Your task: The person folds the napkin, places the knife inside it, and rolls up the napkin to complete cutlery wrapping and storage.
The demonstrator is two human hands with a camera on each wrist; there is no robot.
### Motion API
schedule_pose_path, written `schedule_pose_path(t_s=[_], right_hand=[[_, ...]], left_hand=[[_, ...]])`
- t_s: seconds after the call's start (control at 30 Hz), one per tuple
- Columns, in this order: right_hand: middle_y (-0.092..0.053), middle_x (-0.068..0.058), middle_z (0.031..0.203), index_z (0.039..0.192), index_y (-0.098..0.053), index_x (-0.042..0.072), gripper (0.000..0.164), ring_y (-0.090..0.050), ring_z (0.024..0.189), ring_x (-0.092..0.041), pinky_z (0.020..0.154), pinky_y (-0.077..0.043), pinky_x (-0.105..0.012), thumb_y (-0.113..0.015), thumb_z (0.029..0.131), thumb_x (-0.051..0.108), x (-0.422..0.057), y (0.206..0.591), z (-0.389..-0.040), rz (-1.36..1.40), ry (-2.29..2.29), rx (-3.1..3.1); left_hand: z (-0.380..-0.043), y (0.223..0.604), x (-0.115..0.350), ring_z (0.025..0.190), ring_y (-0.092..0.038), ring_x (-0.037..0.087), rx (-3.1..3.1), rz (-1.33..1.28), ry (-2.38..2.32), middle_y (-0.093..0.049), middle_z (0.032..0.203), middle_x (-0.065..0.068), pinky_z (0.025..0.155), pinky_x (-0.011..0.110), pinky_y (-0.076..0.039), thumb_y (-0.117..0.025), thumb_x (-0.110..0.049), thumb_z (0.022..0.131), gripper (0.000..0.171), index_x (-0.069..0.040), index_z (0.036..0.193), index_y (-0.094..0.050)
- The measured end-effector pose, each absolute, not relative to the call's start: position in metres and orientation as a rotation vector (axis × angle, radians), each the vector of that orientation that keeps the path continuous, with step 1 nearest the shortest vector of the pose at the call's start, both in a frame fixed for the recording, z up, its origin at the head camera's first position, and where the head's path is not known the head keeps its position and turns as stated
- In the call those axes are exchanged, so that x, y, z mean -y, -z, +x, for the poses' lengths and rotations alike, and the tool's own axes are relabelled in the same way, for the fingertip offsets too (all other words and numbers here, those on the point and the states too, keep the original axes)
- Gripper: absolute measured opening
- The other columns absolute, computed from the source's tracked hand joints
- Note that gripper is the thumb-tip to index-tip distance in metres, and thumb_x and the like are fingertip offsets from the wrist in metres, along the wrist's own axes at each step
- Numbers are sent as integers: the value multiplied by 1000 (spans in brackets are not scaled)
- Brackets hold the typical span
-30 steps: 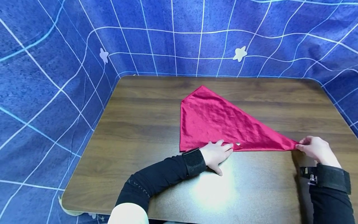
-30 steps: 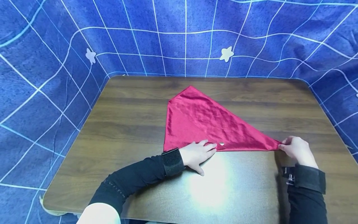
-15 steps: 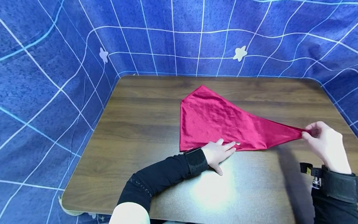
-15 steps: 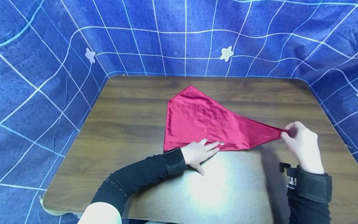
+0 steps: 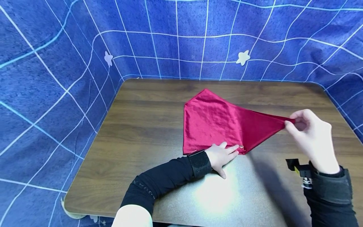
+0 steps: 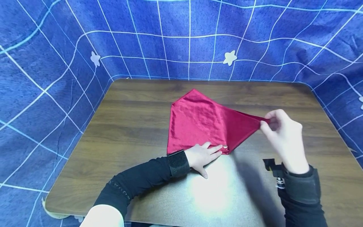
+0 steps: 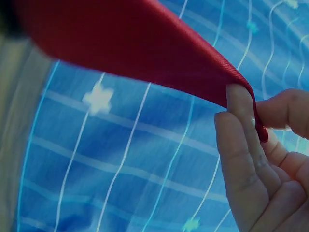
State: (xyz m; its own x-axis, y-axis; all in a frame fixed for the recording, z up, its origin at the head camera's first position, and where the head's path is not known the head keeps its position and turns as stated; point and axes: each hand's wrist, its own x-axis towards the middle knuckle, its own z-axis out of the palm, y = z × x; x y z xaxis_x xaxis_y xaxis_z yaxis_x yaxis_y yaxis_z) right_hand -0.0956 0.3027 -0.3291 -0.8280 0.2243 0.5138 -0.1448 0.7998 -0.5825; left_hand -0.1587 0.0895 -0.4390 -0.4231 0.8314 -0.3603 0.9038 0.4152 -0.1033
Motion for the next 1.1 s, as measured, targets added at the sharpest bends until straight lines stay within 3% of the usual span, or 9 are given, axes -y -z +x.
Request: schedule_pose_path(t_s=[0.27,0.4,0.53,0.63,0.73,0.9,1.0,1.1], right_hand=[[-62,-9,69,79,-54,1,10,-47,62,15,58,-36,-5,-60,73,-4,-247,331,-114,288,-840,2394],[-61,-2,68,78,-53,5,14,-55,61,1,56,-40,-10,-60,73,-6,-222,339,-123,455,-863,2413],[-59,-1,69,77,-54,8,18,-50,55,-8,52,-40,-21,-58,73,-9,-204,350,-130,578,-850,2410],[-60,-3,71,76,-56,7,20,-48,57,-9,53,-41,-26,-56,72,-13,-196,360,-135,642,-834,2404],[-60,-3,69,73,-58,6,23,-48,59,-10,55,-41,-27,-55,70,-16,-188,370,-138,701,-825,2412],[-58,-2,67,71,-59,5,20,-49,60,-11,56,-44,-27,-57,70,-14,-177,382,-142,772,-818,2474],[-59,-4,68,71,-60,4,18,-54,62,-13,60,-47,-30,-58,71,-14,-170,388,-143,789,-829,2528],[-59,-5,68,72,-61,2,17,-55,62,-15,61,-47,-31,-58,71,-14,-162,394,-145,794,-833,2585]], left_hand=[[-158,438,-88,120,-26,18,-2438,1524,470,-7,147,-6,76,38,-42,-60,-66,64,98,-23,142,-18],[-155,439,-84,126,-22,19,-2470,1532,476,-7,147,-4,82,39,-40,-58,-65,67,95,-22,142,-18],[-154,438,-72,130,-18,18,-2502,1608,482,-14,146,-2,94,36,-33,-52,-65,72,90,-18,141,-21],[-154,430,-55,129,-23,20,-2522,1612,424,-21,144,-2,96,34,-31,-52,-63,74,83,-18,140,-27],[-155,419,-29,122,-33,19,-2541,1500,273,-32,139,-1,91,35,-37,-56,-57,76,72,-18,134,-38],[-154,411,16,91,-52,16,-2617,1331,76,-54,105,-1,74,28,-44,-61,-45,78,43,-15,108,-60],[-155,413,33,71,-50,12,-2652,1288,24,-49,81,-4,63,25,-43,-62,-40,79,28,-13,88,-61],[-156,418,42,64,-46,10,-2648,1276,-57,-43,71,-5,61,24,-40,-63,-35,79,24,-12,75,-57]])
